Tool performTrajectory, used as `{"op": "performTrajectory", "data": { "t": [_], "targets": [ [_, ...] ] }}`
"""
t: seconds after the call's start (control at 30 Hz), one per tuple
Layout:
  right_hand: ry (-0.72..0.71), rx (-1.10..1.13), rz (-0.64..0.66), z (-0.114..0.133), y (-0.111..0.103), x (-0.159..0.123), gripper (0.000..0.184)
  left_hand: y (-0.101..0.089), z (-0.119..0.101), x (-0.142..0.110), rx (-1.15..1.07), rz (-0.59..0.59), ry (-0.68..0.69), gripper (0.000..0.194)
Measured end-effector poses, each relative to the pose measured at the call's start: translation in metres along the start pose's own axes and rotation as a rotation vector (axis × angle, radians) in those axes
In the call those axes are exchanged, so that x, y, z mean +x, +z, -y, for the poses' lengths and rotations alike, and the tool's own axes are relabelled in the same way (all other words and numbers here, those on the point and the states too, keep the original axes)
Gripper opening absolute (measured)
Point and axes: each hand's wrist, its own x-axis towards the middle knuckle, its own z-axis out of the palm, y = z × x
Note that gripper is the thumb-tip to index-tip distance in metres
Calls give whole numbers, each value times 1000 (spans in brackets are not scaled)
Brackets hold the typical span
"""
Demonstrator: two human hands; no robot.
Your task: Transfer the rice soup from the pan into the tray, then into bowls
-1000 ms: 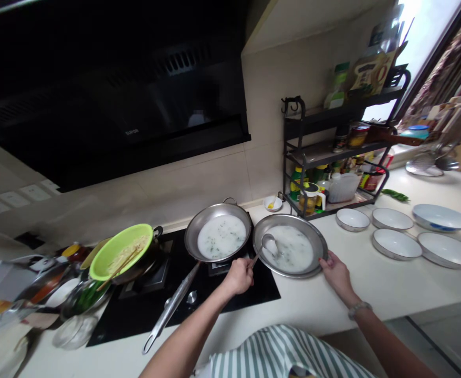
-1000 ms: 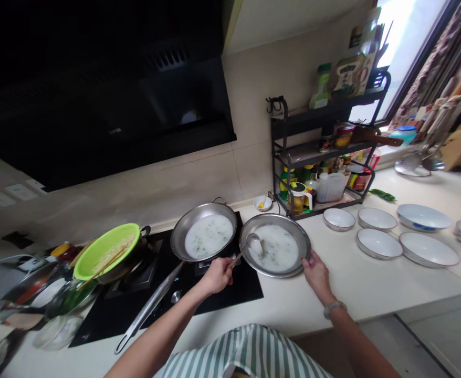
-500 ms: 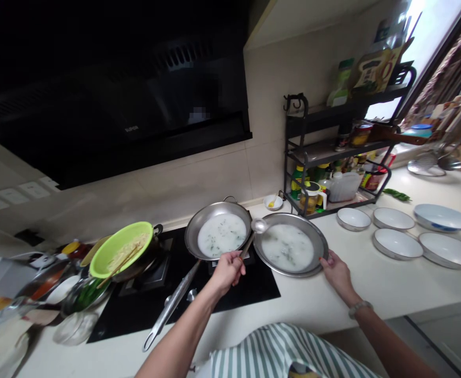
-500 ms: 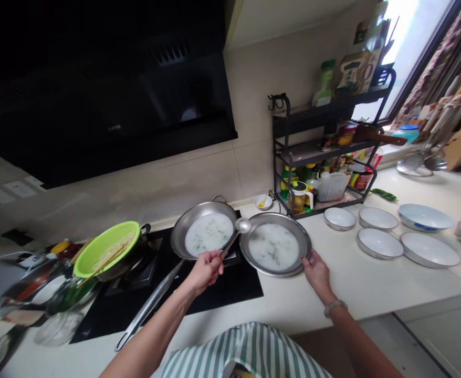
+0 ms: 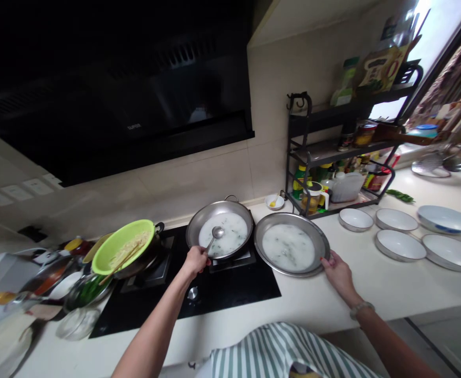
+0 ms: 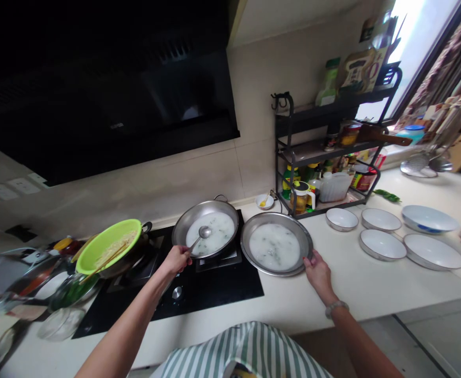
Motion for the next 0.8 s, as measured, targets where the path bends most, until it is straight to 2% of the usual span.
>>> {"op": "performTrajectory", "data": {
  "t": [0.1,0.2,0.33,0.57,0.8],
  "targets": [
    [2,6,5,2,-1,-1,76,4,-3,4,69,-60,-17,23],
    [-2,10,-3,2,-1,-1,74,9,-8,7,37,-42,-27,29],
    [-1,21,-13,2,-1,-1,68,10,-12,8,-92,1,-39,26],
    [-5,21,-24,3,-1,-2,67,-6,-15,1,-368,85,-67,21],
    [-3,11,-20,3,-1,-2,65,-11,-14,-6,-522,177,-132,12]
  ]
}}
